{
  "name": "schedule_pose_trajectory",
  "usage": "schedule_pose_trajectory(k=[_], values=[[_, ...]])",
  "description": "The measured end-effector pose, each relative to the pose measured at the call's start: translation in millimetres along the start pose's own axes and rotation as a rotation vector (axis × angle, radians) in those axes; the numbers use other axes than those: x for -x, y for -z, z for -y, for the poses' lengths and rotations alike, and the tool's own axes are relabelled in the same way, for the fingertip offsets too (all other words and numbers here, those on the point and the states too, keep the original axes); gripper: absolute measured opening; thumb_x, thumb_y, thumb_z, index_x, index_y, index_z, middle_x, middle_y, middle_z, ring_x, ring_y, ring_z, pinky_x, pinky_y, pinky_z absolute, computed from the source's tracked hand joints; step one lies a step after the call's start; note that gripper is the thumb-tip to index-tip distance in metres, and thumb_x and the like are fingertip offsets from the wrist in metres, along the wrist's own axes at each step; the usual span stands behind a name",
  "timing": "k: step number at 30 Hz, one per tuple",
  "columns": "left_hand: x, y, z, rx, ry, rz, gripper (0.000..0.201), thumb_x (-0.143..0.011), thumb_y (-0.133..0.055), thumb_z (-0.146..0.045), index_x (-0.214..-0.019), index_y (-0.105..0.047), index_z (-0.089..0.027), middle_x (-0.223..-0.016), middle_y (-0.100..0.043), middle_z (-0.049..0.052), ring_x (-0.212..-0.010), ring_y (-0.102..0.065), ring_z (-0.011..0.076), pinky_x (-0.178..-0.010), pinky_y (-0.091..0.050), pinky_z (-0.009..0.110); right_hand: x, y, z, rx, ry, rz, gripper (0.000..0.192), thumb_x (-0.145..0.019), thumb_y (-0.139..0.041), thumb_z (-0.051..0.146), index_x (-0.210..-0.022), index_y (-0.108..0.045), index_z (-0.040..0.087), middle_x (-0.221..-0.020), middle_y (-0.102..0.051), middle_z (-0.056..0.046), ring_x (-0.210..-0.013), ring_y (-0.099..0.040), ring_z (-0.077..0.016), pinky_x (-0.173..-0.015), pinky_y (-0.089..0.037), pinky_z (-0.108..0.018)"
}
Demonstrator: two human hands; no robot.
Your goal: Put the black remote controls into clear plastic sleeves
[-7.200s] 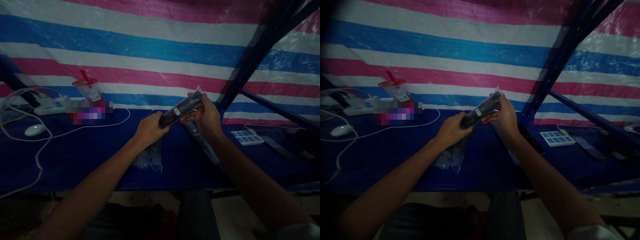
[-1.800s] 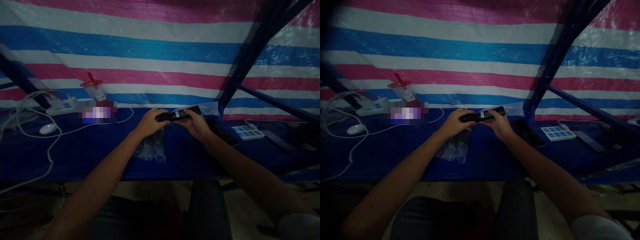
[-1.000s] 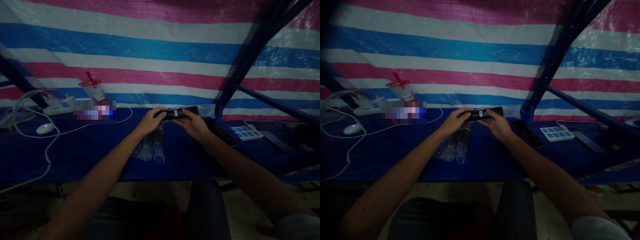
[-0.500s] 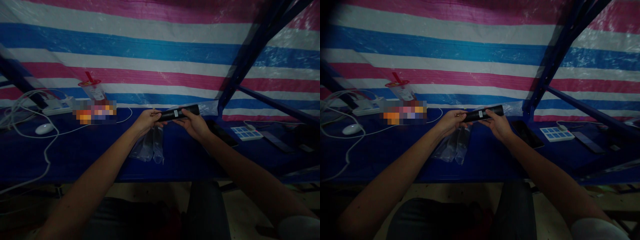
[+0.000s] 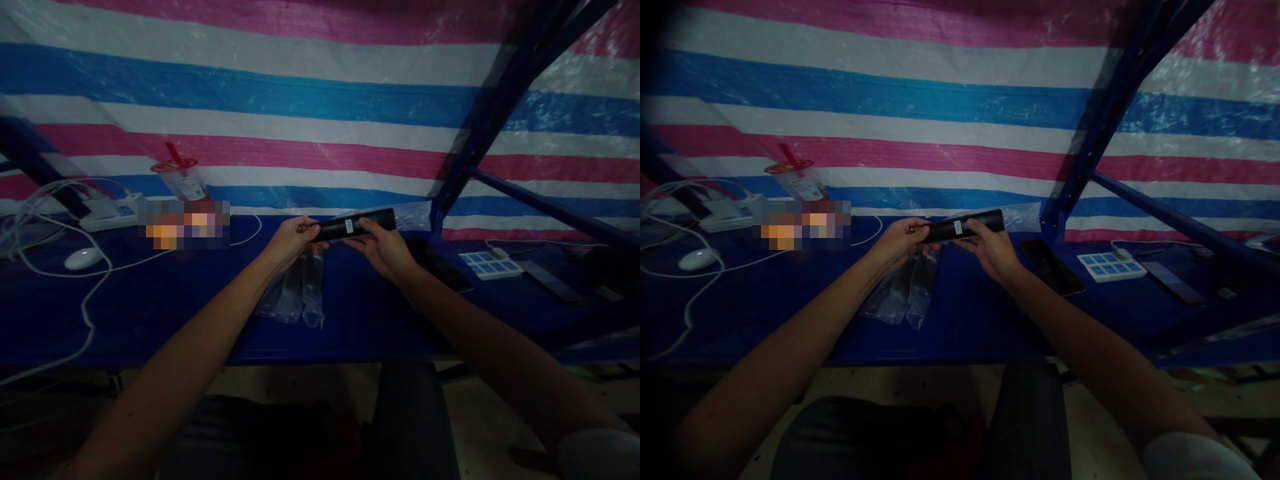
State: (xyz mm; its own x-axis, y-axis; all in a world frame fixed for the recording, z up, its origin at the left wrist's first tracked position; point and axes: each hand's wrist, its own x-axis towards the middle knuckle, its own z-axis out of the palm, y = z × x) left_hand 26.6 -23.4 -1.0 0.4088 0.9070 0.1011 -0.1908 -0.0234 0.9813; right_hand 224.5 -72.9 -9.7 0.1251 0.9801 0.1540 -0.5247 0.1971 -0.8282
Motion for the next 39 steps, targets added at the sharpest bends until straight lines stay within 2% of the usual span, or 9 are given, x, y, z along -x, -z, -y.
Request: schedule_pose_trajectory(k=[5,10,15,19,22,25,29,32,39], values=[[1.6,-3.8,-3.5,0.021,-0.016,0.006,0.014,-0.087,-0.07,-0.018,-0.093,-0.06,-0.011,-0.075,-0.067,0.007,-0.058,-0.07,0.0175,-0.047,-0.048,0.023,2.4,-3.1,1.4,-0.002,-0.011,-0.008,0.024,-0.076,-0.08,0.025,-0.091,-0.061,0.023,-0.094,-0.071,-0.001,-0.093,-0.07,-0.0221,-0.09,-0.06,-0.047],[2.9,-6.9,-6.7,0.001,-0.028,0.001,0.022,-0.082,-0.078,-0.025,-0.09,-0.062,-0.013,-0.074,-0.067,0.007,-0.056,-0.068,0.0164,-0.049,-0.048,0.024,5.5,-6.7,-3.9,0.014,-0.024,0.031,0.018,-0.085,-0.074,0.035,-0.095,-0.063,0.023,-0.098,-0.073,-0.003,-0.095,-0.071,-0.0223,-0.087,-0.06,-0.044],[0.8,-2.3,-10.0,-0.009,-0.013,-0.09,0.008,-0.086,-0.067,-0.018,-0.088,-0.062,-0.012,-0.072,-0.067,0.008,-0.054,-0.066,0.0167,-0.046,-0.043,0.023,-1.3,-3.7,-6.7,-0.009,-0.038,-0.017,0.03,-0.093,-0.061,0.053,-0.097,-0.062,0.023,-0.1,-0.072,-0.008,-0.098,-0.071,-0.0256,-0.094,-0.057,-0.051],[-2.3,3.1,-13.0,-0.022,-0.01,-0.232,0.004,-0.083,-0.06,-0.015,-0.086,-0.062,-0.013,-0.068,-0.064,0.005,-0.048,-0.062,0.0157,-0.043,-0.038,0.023,-8.3,2.1,-0.4,-0.049,-0.027,-0.072,0.038,-0.099,-0.045,0.055,-0.096,-0.061,0.021,-0.102,-0.071,-0.011,-0.101,-0.071,-0.0275,-0.096,-0.056,-0.054],[-5.5,12.3,-15.8,-0.053,-0.012,-0.387,0.007,-0.081,-0.054,-0.014,-0.085,-0.06,-0.015,-0.065,-0.061,0.002,-0.044,-0.057,0.0143,-0.04,-0.035,0.022,-12.7,9.6,8.4,-0.078,0.0,-0.131,0.04,-0.102,-0.035,0.051,-0.096,-0.061,0.021,-0.105,-0.072,-0.012,-0.104,-0.071,-0.0274,-0.097,-0.056,-0.053],[-10.3,27.6,-18.3,-0.108,-0.029,-0.568,0.009,-0.08,-0.05,-0.013,-0.084,-0.057,-0.017,-0.063,-0.057,0.001,-0.042,-0.053,0.0139,-0.038,-0.03,0.022,-16.6,17.8,16.7,-0.086,0.012,-0.145,0.043,-0.102,-0.032,0.054,-0.097,-0.061,0.023,-0.107,-0.072,-0.011,-0.109,-0.07,-0.0279,-0.099,-0.055,-0.052],[-15.4,46.1,-19.3,-0.297,-0.076,-0.768,0.008,-0.079,-0.051,-0.013,-0.079,-0.056,-0.019,-0.057,-0.052,-0.002,-0.038,-0.049,0.013,-0.038,-0.028,0.022,-19.7,23.2,21.2,-0.077,0.026,-0.14,0.041,-0.101,-0.032,0.054,-0.097,-0.061,0.026,-0.114,-0.072,-0.01,-0.114,-0.068,-0.0276,-0.1,-0.054,-0.051],[-15.7,50.1,-18.9,-0.339,-0.062,-0.773,0.008,-0.079,-0.052,-0.013,-0.075,-0.057,-0.019,-0.054,-0.051,-0.001,-0.037,-0.048,0.013,-0.038,-0.028,0.022,-20.5,23.3,20.1,-0.084,0.03,-0.139,0.039,-0.1,-0.035,0.054,-0.097,-0.061,0.025,-0.114,-0.073,-0.011,-0.114,-0.068,-0.0281,-0.1,-0.053,-0.052],[-16.0,46.0,-16.1,-0.298,-0.062,-0.746,0.01,-0.08,-0.053,-0.017,-0.072,-0.058,-0.02,-0.054,-0.051,-0.001,-0.035,-0.047,0.0125,-0.039,-0.03,0.022,-23.3,26.1,13.9,-0.071,0.014,-0.169,0.038,-0.1,-0.035,0.054,-0.097,-0.061,0.026,-0.112,-0.073,-0.009,-0.11,-0.07,-0.027,-0.102,-0.05,-0.055]])
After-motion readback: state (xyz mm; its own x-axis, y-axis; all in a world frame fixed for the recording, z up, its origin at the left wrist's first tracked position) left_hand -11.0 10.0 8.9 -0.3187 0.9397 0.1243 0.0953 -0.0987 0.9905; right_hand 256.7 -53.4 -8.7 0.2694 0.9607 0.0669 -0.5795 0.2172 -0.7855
